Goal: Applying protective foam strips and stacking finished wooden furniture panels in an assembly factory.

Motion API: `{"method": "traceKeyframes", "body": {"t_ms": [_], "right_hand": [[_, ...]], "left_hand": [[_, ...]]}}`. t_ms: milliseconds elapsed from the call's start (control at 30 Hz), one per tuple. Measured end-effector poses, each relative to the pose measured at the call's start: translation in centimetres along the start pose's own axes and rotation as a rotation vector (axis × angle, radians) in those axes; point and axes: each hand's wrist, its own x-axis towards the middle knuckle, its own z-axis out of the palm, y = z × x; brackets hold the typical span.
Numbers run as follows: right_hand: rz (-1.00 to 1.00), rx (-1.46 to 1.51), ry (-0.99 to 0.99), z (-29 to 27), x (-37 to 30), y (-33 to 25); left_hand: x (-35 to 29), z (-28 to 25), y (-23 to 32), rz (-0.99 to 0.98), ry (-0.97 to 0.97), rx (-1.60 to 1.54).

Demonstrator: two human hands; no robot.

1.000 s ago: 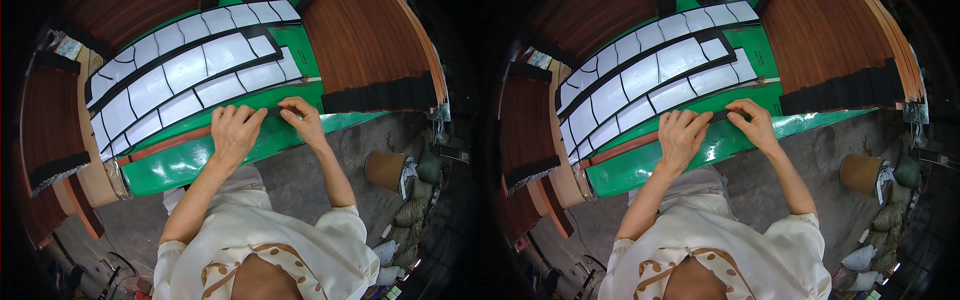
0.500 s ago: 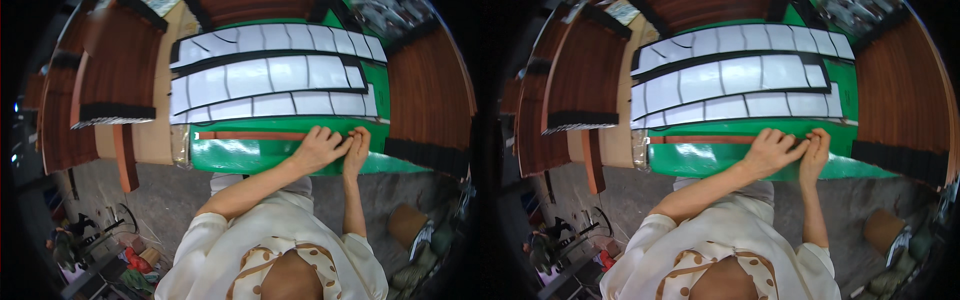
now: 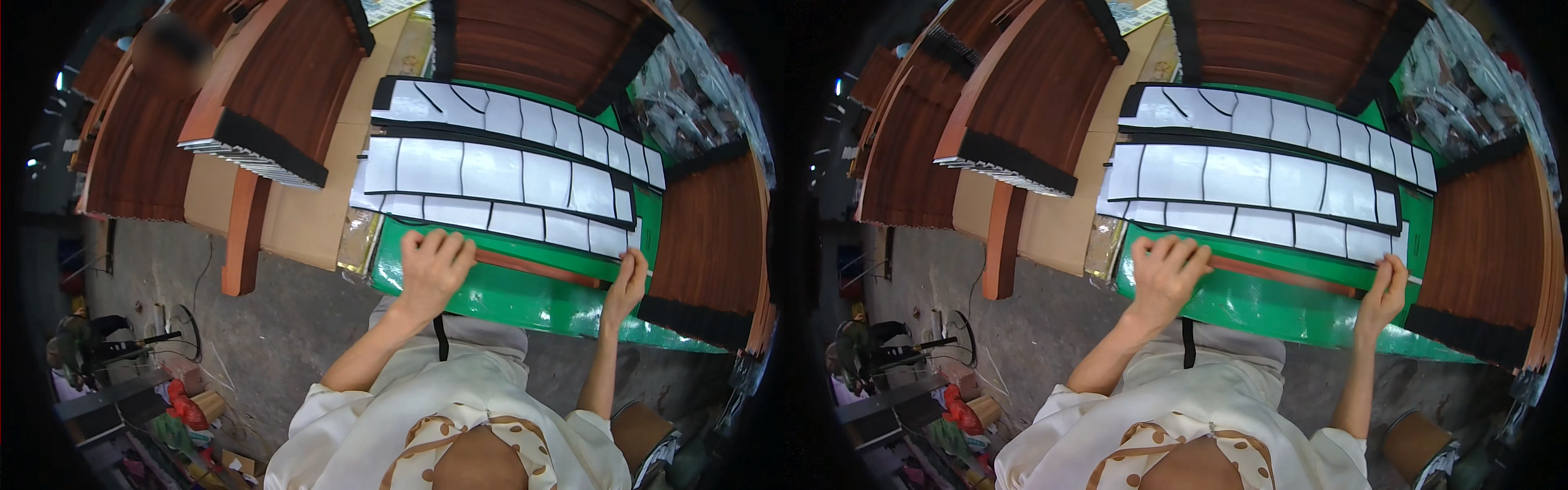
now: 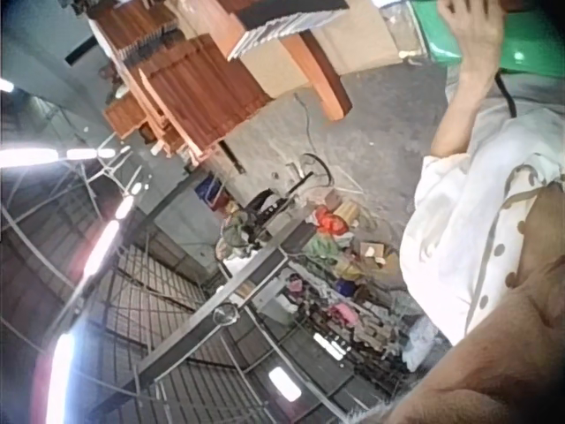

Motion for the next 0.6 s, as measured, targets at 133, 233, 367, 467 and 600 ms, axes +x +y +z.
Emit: {"method": "traceKeyframes", "body": {"t_ms": [133,233,367,467,600], "right_hand": [[-0.436,0.037,-0.306,7.1,4.4,-8.1],[-0.699,0.152,-0.509,14.3,6.5,-12.9],[-0.843,0.182,-0.728,24.2,7.3,-16.9],[-0.902,0.076,-0.823,30.2,6.9,-19.0],[-0.979,-0.087,-0.842,34.6,7.3,-20.0]], "left_hand": [[0.0,0.1,0.9,0.035,0.024,-0.103],[1.5,-2.2,-0.8,0.013,0.055,-0.256],[4.1,-2.9,-9.3,-0.256,0.105,-0.071],[5.5,0.1,-15.0,-0.272,0.043,0.023],[7.5,2.4,-17.1,-0.245,-0.146,0.028]]}}
